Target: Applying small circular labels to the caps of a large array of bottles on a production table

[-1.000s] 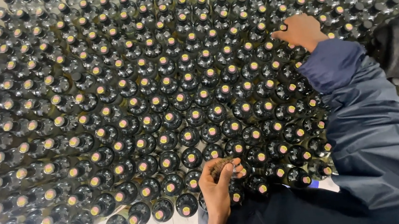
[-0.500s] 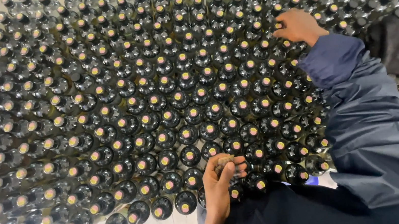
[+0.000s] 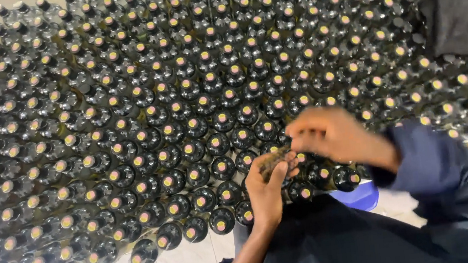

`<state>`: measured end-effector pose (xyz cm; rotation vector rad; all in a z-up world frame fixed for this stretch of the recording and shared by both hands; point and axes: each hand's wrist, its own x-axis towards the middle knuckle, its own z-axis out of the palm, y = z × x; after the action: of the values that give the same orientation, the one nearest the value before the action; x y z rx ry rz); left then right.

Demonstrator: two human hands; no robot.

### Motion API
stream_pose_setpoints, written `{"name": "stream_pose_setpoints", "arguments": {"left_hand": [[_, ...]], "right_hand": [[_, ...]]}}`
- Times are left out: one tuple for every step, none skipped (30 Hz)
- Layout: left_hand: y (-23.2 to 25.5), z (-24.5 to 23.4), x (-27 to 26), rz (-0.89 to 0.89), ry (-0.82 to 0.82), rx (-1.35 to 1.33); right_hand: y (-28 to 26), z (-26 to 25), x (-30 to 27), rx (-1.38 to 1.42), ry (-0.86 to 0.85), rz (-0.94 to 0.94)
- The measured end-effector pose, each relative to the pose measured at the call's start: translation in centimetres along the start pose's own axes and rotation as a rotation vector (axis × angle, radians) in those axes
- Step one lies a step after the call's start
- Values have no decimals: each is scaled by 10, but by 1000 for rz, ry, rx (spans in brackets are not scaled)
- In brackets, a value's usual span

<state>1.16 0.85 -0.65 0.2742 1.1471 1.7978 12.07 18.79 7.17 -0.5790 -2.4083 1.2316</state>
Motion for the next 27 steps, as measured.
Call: {"name": "stream_pose_setpoints", "arguments": {"left_hand": [[-5, -1, -1, -8, -7, 4], [-10, -2, -2, 31, 3, 50], [-15, -2, -2, 71, 12, 96], [-20, -2, -2, 62, 0, 97], [-24, -1, -2, 99, 6, 131], [-28, -2, -2, 137, 12, 168], [-34, -3, 0, 129, -1, 172], [-40, -3, 1, 162, -21, 125], [-46, -4, 1, 195, -40, 76], [-38, 0, -1, 189, -40, 76], [-30, 4, -4, 173, -52, 18], [-22, 8, -5, 165, -58, -42], [-16, 4, -6, 168, -52, -44], [-11, 1, -6, 139, -42, -30], [-5, -3, -6, 111, -33, -16], [-1, -5, -8, 112, -27, -21], [3, -8, -9, 71, -4, -11], [6, -9, -10, 34, 22, -7], [9, -15, -11, 39, 32, -18], [11, -18, -12, 50, 27, -5], [12, -21, -13, 60, 23, 9], [14, -25, -12, 70, 45, -10], [15, -28, -11, 61, 86, -1], [18, -33, -11, 49, 123, 17], [15, -36, -9, 56, 140, 6], [12, -40, -8, 64, 158, -3], [9, -44, -7, 72, 177, -12]], "right_hand": [[-1, 15, -13, 0, 9, 8], [-2, 28, -25, 73, 62, 32], [-4, 42, -37, 146, 115, 55], [-3, 45, -42, 142, 128, 64], [-2, 48, -47, 207, 190, 66], [-1, 53, -51, 273, 255, 66], [-1, 53, -52, 271, 270, 73], [0, 53, -53, 342, 290, 90], [0, 54, -53, 413, 310, 106], [12, 42, -48, 413, 311, 112], [25, 31, -43, 267, 306, 2], [38, 19, -35, 121, 292, -114], [51, 1, -21, 122, 286, -116], [65, -19, -5, -82, 323, -84], [78, -38, 12, -285, 360, -54], [96, -55, 33, -286, 352, -56], [114, -71, 55, -399, 307, 41], [132, -89, 80, -516, 255, 132], [170, -97, 90, -521, 243, 123], [208, -107, 105, -633, 245, 96], [245, -117, 122, -744, 247, 66], [250, -118, 133, -749, 223, 45], [254, -120, 144, -716, 197, 163], [260, -119, 152, -677, 176, 286], [263, -118, 161, -679, 159, 272], [268, -115, 165, -695, 145, 311], [272, -113, 169, -711, 131, 349]]}}
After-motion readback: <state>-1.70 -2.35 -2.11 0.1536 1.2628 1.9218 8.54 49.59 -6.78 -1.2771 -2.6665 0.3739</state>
